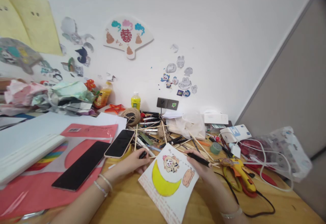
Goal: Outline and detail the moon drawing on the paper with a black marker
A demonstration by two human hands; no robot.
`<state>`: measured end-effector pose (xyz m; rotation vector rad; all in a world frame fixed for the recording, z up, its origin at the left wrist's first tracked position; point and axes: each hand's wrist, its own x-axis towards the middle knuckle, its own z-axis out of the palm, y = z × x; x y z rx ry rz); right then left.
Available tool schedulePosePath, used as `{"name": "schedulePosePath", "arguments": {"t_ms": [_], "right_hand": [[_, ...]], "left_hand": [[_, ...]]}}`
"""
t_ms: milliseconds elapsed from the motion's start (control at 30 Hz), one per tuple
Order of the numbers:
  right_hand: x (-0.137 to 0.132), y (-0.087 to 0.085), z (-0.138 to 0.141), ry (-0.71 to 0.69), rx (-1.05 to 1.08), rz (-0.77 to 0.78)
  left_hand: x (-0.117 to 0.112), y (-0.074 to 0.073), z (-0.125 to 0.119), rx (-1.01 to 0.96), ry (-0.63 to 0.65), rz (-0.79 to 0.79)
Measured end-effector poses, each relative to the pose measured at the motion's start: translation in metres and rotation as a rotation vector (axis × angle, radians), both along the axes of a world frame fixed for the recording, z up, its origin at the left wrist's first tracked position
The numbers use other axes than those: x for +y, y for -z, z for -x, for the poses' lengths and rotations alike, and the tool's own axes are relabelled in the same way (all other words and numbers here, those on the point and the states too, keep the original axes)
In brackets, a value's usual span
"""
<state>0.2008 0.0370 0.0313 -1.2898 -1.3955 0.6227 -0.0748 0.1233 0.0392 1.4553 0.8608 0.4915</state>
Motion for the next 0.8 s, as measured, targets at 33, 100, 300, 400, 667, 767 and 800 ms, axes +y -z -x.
{"name": "schedulePosePath", "arguments": {"t_ms": [33, 100, 300, 400, 667, 767, 800], "right_hand": [[-0.001, -0.003, -0.004, 0.015, 0.017, 0.023], [-0.003, -0.010, -0.009, 0.018, 0.011, 0.052], [-0.019, -0.036, -0.010, -0.157, -0.265, 0.106], [-0.022, -0.039, -0.013, -0.179, -0.359, 0.159], [-0.013, -0.025, -0.013, 0.148, -0.306, -0.115], [-0.017, -0.026, 0.008, 0.082, -0.290, -0.082], [-0.018, -0.026, 0.016, 0.018, -0.280, -0.051]], "left_hand": [[0.000, 0.001, 0.001, 0.016, 0.028, 0.015], [0.000, 0.002, 0.003, 0.030, 0.080, 0.001], [-0.002, 0.001, -0.003, 0.075, 0.067, -0.311], [-0.004, 0.001, -0.006, 0.124, 0.069, -0.352], [-0.014, 0.007, -0.017, 0.175, 0.149, -0.576], [-0.016, 0.012, -0.024, 0.190, 0.138, -0.566], [-0.016, 0.014, -0.027, 0.185, 0.134, -0.564]]}}
